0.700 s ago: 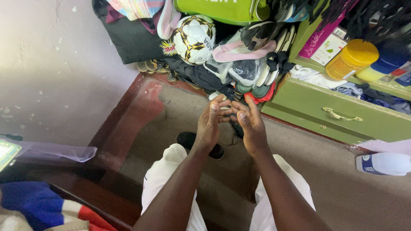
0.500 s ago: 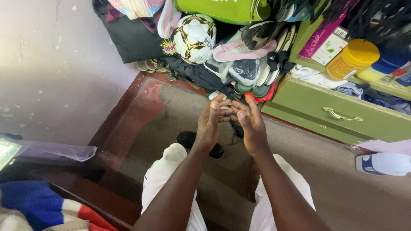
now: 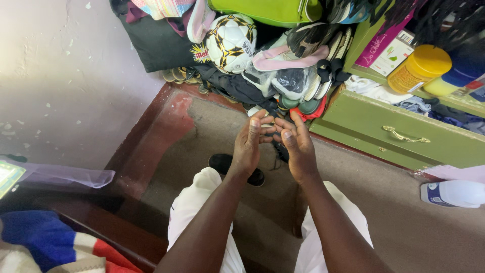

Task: The person sits on the floor and organizes a cluttered collection of footwear and bags. They move a green bag and a patterned cloth aside, then pick up and place down various shoes, sandals, and a backpack one by one.

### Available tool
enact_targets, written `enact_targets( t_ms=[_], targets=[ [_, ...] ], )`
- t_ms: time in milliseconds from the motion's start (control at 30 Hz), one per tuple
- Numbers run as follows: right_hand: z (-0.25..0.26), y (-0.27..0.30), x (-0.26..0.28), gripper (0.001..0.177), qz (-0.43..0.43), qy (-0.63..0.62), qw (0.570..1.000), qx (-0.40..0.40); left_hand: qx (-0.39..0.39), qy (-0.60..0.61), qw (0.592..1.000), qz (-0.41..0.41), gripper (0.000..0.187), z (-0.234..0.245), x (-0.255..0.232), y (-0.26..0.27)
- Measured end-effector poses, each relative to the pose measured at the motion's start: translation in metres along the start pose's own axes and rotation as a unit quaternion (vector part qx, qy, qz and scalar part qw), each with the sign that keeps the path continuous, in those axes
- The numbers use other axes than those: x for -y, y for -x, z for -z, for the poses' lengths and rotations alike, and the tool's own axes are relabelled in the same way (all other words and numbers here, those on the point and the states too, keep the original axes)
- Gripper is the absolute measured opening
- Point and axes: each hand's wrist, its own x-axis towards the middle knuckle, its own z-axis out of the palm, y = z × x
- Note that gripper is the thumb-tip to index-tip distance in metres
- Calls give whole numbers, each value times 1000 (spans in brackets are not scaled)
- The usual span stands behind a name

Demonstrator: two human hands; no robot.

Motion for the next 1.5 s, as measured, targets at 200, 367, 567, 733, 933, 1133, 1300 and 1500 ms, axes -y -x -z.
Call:
enact_targets(
  t_ms=[200, 367, 567, 733, 933, 1133, 1300, 1500],
  targets=[
    [0, -1, -1, 97, 0, -13, 1000, 2, -5, -7, 1000, 3, 87, -1, -2, 0],
    [2, 0, -4, 92, 11, -13, 1000, 3, -5, 31, 999, 10, 82, 0, 6, 0],
    [-4, 0, -9, 85, 17, -3, 1000, 2, -22, 40, 999, 13, 75, 10, 21, -1],
    [-23, 7, 0, 78, -28, 0, 999, -24, -65, 34, 997, 30, 61, 10, 15, 16],
    [-47, 11, 14, 58, -79, 19, 996, -48, -85, -71, 994, -11, 47, 12, -17, 40],
    [-82, 33, 43, 43, -80, 31, 996, -33, -127, -179, 976, -6, 41, 21, -70, 74],
    [-103, 44, 55, 36, -78, 19, 997, -11, -106, -133, 985, 0, 38, 32, -91, 82],
    [-91, 26, 18, 31, -103, 37, 993, -38, -101, -18, 995, 16, 30, 35, -56, 52]
  ],
)
